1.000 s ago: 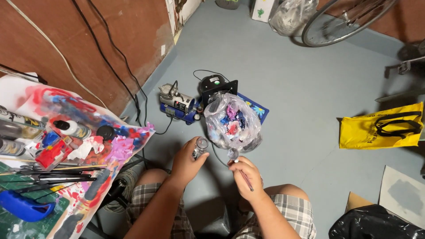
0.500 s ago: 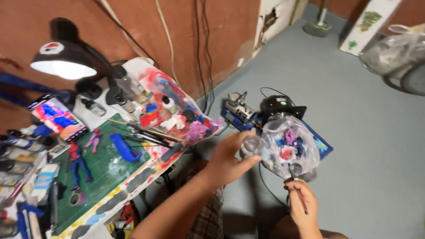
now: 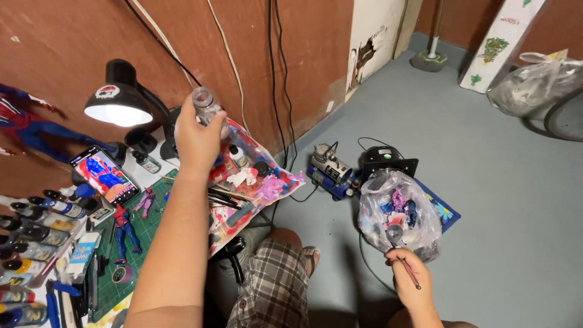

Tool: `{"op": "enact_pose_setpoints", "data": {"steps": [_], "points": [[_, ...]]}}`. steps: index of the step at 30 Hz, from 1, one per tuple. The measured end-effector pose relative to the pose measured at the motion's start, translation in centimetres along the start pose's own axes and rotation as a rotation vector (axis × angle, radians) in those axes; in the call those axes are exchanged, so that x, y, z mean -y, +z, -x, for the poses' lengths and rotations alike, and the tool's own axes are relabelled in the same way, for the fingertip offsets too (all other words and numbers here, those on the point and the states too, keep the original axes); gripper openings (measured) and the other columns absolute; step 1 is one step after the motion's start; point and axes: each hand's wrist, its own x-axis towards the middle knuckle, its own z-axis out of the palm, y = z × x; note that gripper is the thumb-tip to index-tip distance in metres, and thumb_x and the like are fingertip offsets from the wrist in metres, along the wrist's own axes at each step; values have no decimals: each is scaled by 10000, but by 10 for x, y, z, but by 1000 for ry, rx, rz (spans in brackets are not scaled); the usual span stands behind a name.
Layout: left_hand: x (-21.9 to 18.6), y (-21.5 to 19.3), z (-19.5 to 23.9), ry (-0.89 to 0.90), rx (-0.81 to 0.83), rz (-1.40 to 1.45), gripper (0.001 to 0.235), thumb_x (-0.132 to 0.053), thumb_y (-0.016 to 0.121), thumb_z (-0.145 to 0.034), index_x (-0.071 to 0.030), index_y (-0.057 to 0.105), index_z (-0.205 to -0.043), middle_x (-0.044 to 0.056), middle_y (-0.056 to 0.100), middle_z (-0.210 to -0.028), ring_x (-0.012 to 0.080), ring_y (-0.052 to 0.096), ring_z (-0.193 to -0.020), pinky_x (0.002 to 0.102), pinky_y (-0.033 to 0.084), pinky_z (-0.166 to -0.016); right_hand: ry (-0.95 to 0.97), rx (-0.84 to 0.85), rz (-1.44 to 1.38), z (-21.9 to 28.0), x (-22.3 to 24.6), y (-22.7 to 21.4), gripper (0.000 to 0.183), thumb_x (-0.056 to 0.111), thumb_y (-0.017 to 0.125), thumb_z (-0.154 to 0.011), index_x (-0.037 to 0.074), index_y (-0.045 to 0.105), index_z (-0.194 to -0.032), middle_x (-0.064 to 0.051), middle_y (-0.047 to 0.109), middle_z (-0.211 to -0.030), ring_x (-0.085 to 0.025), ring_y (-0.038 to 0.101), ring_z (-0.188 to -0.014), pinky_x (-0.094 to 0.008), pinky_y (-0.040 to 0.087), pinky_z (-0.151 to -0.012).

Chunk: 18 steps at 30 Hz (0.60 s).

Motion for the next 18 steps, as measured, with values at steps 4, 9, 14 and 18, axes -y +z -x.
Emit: {"op": "enact_pose_setpoints", "data": {"steps": [4, 9, 14, 18], "points": [[54, 20, -2, 5, 47, -25, 333, -236, 737, -853, -82, 651, -1136, 115, 702, -1104, 327, 633, -1053, 436, 461, -899, -66, -24, 88, -2, 5, 4, 175, 84, 592, -896, 99, 764, -921, -14, 742, -909, -158, 686, -882, -290, 502, -863], [119, 48, -8, 174, -62, -230, 417, -303, 854, -838, -23, 695, -1103, 208, 700, -1029, 420, 626, -975, 490, 466, -871, -285, 68, 10, -2, 1, 4, 182, 37, 544, -850, 100, 715, -851, -15, 683, -853, -152, 645, -809, -274, 476, -803], [75, 33, 2, -45, 42, -164, 401, -281, 803, -871, -48, 665, -1165, 163, 709, -1101, 381, 648, -1005, 469, 478, -884, -335, 62, 0, 3, 13, 4, 199, 1, 550, -866, 106, 720, -877, -14, 663, -862, -154, 633, -824, -276, 478, -798], [69, 29, 6, -119, 59, -158, 345, -275, 788, -885, -82, 626, -1120, 100, 701, -1047, 338, 644, -951, 453, 482, -837, -406, 102, -63, 3, 16, 4, 206, 1, 528, -898, 95, 712, -894, -42, 668, -915, -180, 646, -871, -301, 493, -829]]}}
